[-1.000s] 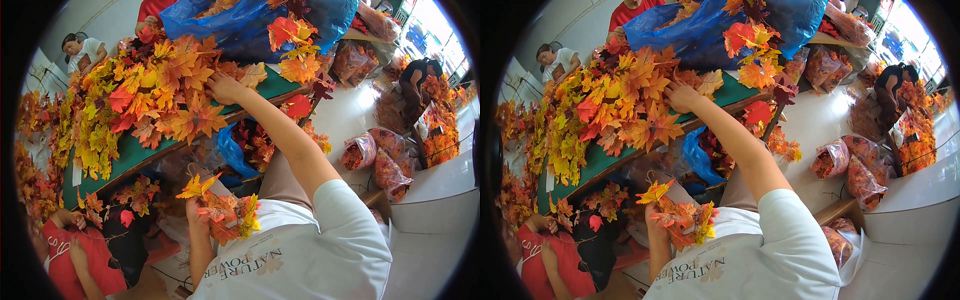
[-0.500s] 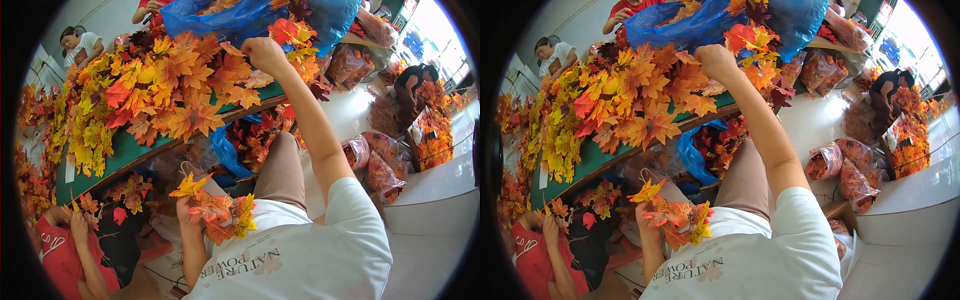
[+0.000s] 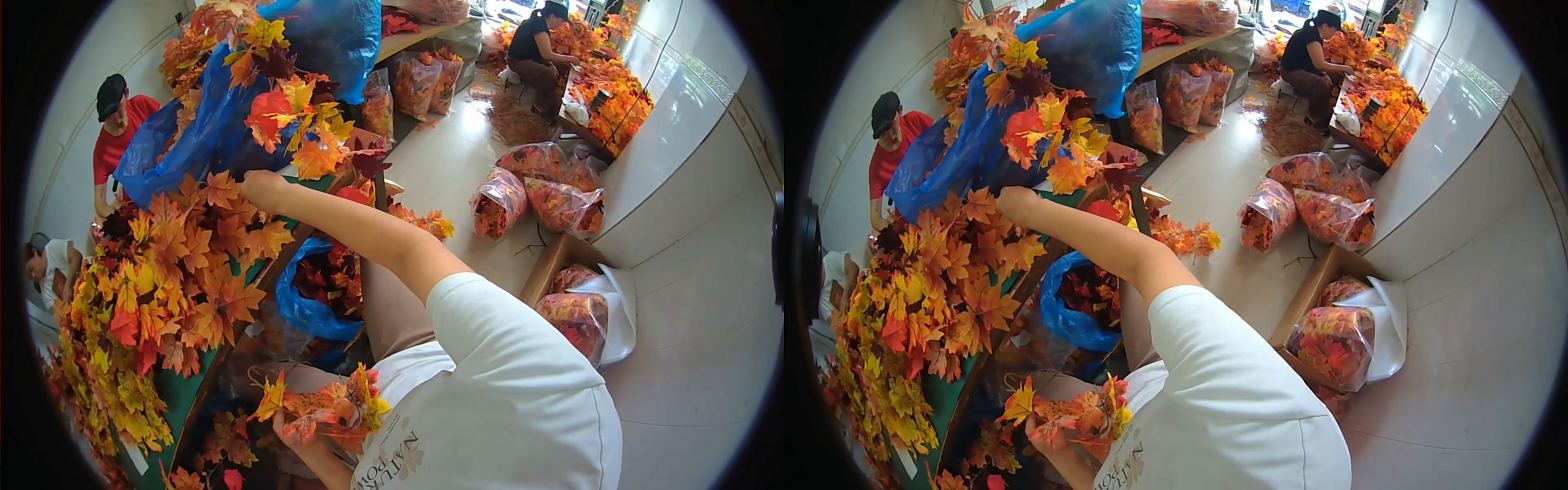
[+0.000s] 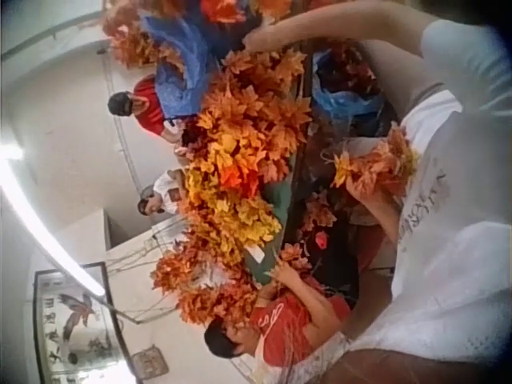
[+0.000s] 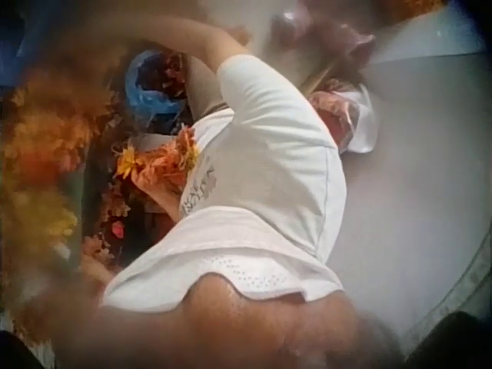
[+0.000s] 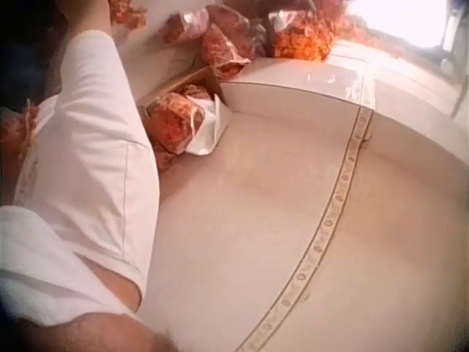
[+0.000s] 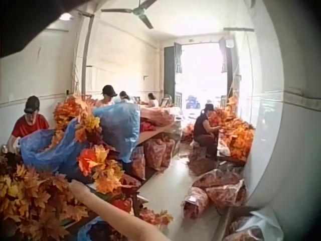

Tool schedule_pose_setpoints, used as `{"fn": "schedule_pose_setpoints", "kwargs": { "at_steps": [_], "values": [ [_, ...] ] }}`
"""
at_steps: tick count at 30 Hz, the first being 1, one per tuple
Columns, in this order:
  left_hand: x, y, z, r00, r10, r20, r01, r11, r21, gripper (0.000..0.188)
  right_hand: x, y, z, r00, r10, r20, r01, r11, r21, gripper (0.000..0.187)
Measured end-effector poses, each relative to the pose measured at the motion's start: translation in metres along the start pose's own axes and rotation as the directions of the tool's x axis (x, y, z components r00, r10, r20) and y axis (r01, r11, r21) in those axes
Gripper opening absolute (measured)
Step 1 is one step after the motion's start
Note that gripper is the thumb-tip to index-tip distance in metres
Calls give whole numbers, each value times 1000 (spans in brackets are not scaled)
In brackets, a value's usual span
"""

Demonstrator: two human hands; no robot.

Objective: The person assembles artificial autumn leaf garlands by attaching artificial leaves to a plastic vine stem by hand.

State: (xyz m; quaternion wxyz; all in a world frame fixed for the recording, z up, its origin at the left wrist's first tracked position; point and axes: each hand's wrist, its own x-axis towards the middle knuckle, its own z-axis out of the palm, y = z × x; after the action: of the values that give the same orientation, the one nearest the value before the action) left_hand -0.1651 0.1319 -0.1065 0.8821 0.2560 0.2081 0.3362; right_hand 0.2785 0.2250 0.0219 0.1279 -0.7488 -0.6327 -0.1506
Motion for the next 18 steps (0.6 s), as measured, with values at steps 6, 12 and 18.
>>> {"fn": "schedule_pose_setpoints", "kwargs": {
  "at_steps": [6, 12, 18],
  "values": [
    [-5, 4, 6, 999, -35, 40, 34, 999, 31, 34, 8, 6, -30, 997, -30, 65, 37, 993, -108, 13],
    [-3, 9, 0, 995, 82, -54, -74, 987, 145, 31, 27, 8, -58, 996, -27, 84, 38, 991, -127, 14],
    [2, 22, 6, 980, 191, -60, -148, 896, 419, 28, 34, 16, -82, 980, 138, 141, -123, 987, -106, 19]
  ]
}}
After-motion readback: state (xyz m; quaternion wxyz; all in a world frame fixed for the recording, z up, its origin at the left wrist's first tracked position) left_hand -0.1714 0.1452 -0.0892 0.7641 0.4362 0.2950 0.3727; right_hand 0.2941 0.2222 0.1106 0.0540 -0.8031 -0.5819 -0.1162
